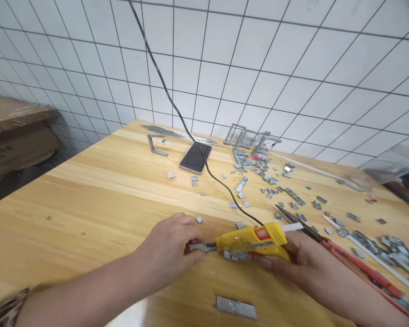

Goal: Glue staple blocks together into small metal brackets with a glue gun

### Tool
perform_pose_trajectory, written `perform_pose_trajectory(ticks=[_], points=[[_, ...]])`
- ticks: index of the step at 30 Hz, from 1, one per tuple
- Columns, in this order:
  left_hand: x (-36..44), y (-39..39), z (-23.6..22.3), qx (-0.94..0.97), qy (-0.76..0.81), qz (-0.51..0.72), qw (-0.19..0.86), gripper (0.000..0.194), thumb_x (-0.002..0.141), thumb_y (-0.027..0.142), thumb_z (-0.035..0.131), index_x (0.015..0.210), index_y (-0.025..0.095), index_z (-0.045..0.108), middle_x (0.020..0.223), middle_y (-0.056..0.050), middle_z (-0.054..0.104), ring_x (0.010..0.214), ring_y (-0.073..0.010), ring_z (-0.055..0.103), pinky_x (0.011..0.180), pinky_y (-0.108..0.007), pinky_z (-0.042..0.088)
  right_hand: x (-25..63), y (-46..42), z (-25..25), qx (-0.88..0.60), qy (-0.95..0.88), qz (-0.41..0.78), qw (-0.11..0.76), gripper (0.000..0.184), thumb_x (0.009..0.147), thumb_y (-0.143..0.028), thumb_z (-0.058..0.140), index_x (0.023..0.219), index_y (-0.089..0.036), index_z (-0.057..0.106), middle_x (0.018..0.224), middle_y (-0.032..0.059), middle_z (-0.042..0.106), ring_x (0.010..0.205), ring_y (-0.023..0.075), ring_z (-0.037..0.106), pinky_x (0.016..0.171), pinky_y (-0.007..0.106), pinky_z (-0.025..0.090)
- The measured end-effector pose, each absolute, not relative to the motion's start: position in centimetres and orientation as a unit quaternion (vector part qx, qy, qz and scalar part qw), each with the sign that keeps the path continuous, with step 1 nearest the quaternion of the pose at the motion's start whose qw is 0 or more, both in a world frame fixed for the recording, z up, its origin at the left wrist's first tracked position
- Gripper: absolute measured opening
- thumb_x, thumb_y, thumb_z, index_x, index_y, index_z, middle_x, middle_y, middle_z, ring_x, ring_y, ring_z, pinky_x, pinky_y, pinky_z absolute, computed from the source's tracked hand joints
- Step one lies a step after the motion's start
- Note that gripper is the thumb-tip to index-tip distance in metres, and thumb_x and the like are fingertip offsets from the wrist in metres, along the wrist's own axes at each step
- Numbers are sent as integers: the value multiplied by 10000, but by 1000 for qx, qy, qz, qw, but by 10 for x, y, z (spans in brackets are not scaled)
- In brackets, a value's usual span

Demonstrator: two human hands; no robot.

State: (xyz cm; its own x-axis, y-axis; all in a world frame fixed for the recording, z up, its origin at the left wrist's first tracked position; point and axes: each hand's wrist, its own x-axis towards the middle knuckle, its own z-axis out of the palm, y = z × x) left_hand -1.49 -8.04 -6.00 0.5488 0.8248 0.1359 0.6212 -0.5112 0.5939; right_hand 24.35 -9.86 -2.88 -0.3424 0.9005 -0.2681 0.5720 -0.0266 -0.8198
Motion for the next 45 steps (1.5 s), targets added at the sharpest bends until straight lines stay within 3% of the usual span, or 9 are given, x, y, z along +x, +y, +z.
perform_pose_trajectory(ticks=[12,16,21,24,29,35,39,45], points=[[-10,-83,-56,850,424,220,223,147,715,43,593,627,160,579,660,-9,572,697,-168,536,607,-255,407,240,-98,-27,-557,-681,443,175,213,804,-337,641,967,-229,726,855,30,747,910,272,678,818,352,555],[-10,-82,-57,849,420,233,221,167,699,24,580,607,162,562,649,-8,564,689,-166,527,606,-255,407,238,-99,-25,-544,-673,466,183,217,807,-332,645,976,-220,722,985,49,745,930,266,675,826,342,550],[-11,-82,-58,850,417,232,222,150,714,31,578,651,166,596,682,-12,584,724,-173,533,630,-260,418,239,-101,-24,-564,-666,459,169,211,808,-336,639,962,-215,716,941,40,745,890,256,678,796,328,550],[-14,-82,-56,851,415,215,238,124,722,60,590,733,174,637,747,-22,598,782,-189,546,674,-276,439,240,-101,-25,-552,-666,470,176,231,814,-354,630,981,-212,704,1005,45,737,945,261,668,833,331,539],[-19,-80,-53,852,411,187,265,243,712,62,587,890,205,669,846,-31,616,847,-202,552,739,-295,458,241,-100,-27,-558,-664,465,175,255,818,-383,618,993,-215,697,1006,60,733,941,270,667,814,345,552],[-20,-78,-57,859,395,197,261,160,756,29,538,732,157,631,780,-41,592,793,-188,547,687,-278,440,239,-99,-28,-566,-673,444,170,230,807,-326,625,993,-221,711,949,46,735,890,258,666,811,341,551],[-20,-79,-58,856,402,195,261,152,769,34,544,737,155,628,773,-32,583,773,-179,547,663,-268,427,237,-99,-27,-559,-672,448,187,218,787,-317,649,964,-220,734,953,47,749,860,264,683,752,318,566],[-20,-78,-56,851,408,192,270,129,806,66,557,754,161,626,794,-26,594,783,-171,557,664,-259,424,237,-100,-28,-550,-676,453,188,231,806,-299,629,1002,-221,724,992,54,741,891,266,672,801,345,557]])
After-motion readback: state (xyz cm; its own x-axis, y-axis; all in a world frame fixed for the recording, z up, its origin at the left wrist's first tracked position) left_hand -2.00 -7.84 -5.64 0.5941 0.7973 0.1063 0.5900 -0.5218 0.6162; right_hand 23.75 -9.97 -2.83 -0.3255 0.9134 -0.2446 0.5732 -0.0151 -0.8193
